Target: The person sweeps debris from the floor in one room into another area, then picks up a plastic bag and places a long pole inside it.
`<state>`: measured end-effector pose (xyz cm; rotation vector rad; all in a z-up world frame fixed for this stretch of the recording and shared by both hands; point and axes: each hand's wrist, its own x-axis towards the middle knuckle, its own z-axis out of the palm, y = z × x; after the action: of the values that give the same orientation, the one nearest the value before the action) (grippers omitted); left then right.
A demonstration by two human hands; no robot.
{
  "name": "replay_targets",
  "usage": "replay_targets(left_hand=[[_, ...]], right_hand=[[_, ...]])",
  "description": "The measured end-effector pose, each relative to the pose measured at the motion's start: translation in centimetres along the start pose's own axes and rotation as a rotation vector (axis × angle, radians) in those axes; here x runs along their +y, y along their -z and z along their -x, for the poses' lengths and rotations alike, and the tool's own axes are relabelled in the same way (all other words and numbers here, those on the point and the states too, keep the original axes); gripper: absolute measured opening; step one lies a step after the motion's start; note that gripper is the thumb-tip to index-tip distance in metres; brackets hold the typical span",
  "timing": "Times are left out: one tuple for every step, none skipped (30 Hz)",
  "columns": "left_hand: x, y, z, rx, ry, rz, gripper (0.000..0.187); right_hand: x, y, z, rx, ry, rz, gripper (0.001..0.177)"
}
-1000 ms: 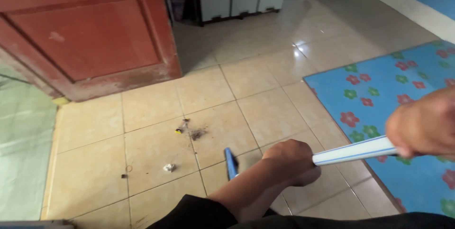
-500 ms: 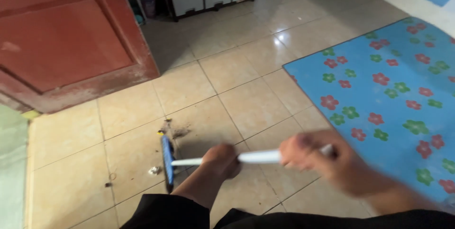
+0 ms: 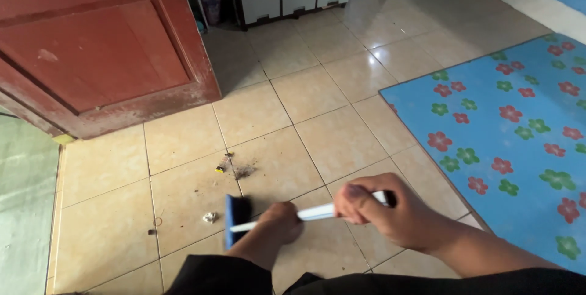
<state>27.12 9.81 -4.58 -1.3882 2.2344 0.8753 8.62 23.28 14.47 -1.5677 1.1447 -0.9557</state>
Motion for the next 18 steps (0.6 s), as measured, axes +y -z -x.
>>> replay_targets(left_hand=[[-1.0,0.1,-0.1,0.03,0.036,-0.004,0.031],[-0.9,0.5,-0.4,0.026,-0.003,-0.061,0.031],[-0.5,1.3,-0.5,0.022,-0.041,-0.118,0.031],[-0.3,2.3,0.0,0.011,-0.069,-0.171,0.031],[0.0,3.5,0.7,-0.001,-0.098,-0.224,0.031],[0.3,4.9,1.6,-0.01,-0.124,-0.276,0.031],[1.4,6.0,2.6,-0.007,-0.113,-0.196,0.03],[3.5,7.2,3.4,0.005,-0.107,-0.115,0.028],[5.6,8.4,4.1,0.005,-0.146,-0.109,0.028],[7.6,9.2,4.8,-0.003,-0.196,-0.11,0.028],[9.1,9.6,5.5,0.011,-0.234,-0.056,0.028],[10.4,10.0,5.8,0.027,-0.273,0.002,0.028],[11.4,10.1,5.9,0.003,-0.282,0.015,0.028],[12.0,10.0,5.6,-0.005,-0.293,0.033,0.028],[11.9,9.6,5.1,-0.016,-0.299,0.045,0.028],[11.8,8.8,4.4,-0.04,-0.297,0.038,0.028],[11.5,7.9,3.5,-0.06,-0.291,0.029,0.028],[11.0,7.4,2.4,-0.067,-0.274,0.02,0.028]], right_hand=[[0.6,-1.0,-0.6,-0.019,0.052,-0.04,0.047],[1.1,-1.3,-1.1,-0.04,0.107,-0.073,0.048],[1.2,-1.0,-1.3,0.03,-0.02,-0.098,0.044],[1.2,-0.8,-1.1,0.092,-0.15,-0.131,0.042],[1.0,-0.5,-0.7,0.154,-0.281,-0.163,0.042],[0.4,0.6,-0.4,0.162,-0.182,-0.178,0.044],[-0.9,2.5,0.1,0.171,-0.083,-0.193,0.047],[-2.6,4.4,0.8,0.156,-0.033,-0.22,0.05],[-4.4,6.2,1.4,0.14,0.017,-0.247,0.052],[-6.2,7.9,2.1,0.136,0.012,-0.204,0.054],[-7.5,8.8,2.5,0.132,0.008,-0.161,0.056],[-8.2,9.1,2.8,0.133,-0.01,-0.081,0.057],[-8.9,9.4,2.9,0.134,-0.028,-0.001,0.058],[-9.1,9.3,2.8,0.131,-0.049,0.069,0.056],[-9.2,9.3,2.8,0.128,-0.07,0.139,0.055],[-8.4,8.4,2.8,0.133,-0.099,0.188,0.05],[-7.5,7.5,2.7,0.153,-0.139,0.19,0.048],[-6.5,6.8,2.3,0.167,-0.168,0.198,0.045]])
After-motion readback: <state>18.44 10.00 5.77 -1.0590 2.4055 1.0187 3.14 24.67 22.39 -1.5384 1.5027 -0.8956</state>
